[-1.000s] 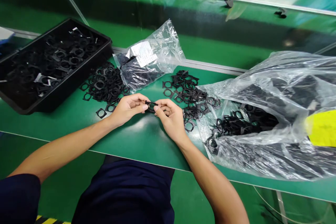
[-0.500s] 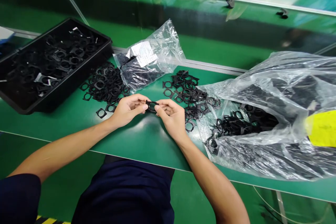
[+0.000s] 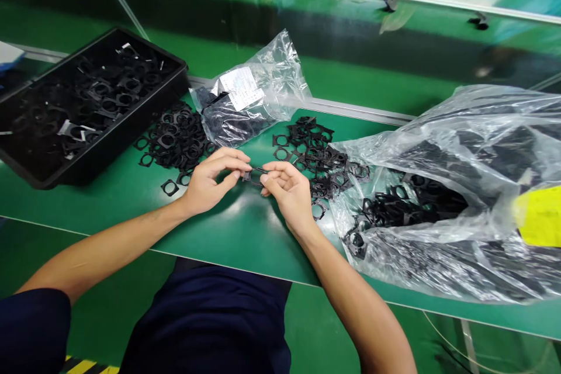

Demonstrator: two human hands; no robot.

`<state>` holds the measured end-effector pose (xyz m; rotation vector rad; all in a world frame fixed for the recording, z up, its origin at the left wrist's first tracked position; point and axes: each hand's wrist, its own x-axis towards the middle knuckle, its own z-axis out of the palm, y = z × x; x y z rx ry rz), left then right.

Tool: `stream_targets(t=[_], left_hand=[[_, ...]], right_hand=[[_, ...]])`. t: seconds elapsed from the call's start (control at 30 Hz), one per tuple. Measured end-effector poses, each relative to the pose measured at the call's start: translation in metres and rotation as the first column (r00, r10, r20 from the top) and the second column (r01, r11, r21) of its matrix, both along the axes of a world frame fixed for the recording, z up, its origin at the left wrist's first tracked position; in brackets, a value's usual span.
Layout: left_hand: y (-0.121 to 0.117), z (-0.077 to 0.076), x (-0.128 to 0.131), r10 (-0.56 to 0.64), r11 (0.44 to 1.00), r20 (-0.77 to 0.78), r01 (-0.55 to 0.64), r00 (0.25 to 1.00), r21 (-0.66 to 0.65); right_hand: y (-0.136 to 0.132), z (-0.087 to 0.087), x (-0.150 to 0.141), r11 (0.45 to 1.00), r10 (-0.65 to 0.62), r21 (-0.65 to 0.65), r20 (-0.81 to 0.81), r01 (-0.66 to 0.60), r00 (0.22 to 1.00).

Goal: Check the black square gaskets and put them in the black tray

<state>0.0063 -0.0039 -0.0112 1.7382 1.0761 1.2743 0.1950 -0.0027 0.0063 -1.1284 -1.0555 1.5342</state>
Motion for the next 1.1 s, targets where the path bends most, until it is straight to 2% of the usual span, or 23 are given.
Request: stream_targets(t=[0.1, 0.2, 0.43, 0.57, 1.1], left_hand=[[-0.0005, 0.0007, 0.0006, -0.007, 0.996, -0.094, 0.016, 0.996, 0.090], [-0.0007, 0.0006, 0.0013, -0.011, 0.995, -0.073, 0.018, 0.997, 0.102], [-0.0009, -0.0013, 0.0018, 0.016, 0.994, 0.025, -0.013, 1.000, -0.109], [-0.0006, -0.0024, 0.0028, 0.037, 0.982, 0.079, -0.022, 0.996, -0.186], [-0.0021, 0.0019, 0.0035, 0.043, 0.977, 0.064, -0.029, 0.997, -0.211]], right_hand=[[0.0011, 0.0000, 0.0002, 0.998, 0.040, -0.054, -0.027, -0.041, 0.999], [0.0006, -0.0001, 0.0000, 0.997, 0.051, -0.053, 0.001, -0.051, 0.999], [-0.0008, -0.0011, -0.0009, 1.000, 0.024, 0.016, 0.088, -0.026, 0.996], [-0.0017, -0.0005, -0.0011, 0.998, 0.030, 0.059, 0.134, -0.038, 0.991], [-0.0025, 0.0009, -0.0018, 0.995, 0.057, 0.068, 0.165, -0.069, 0.985]])
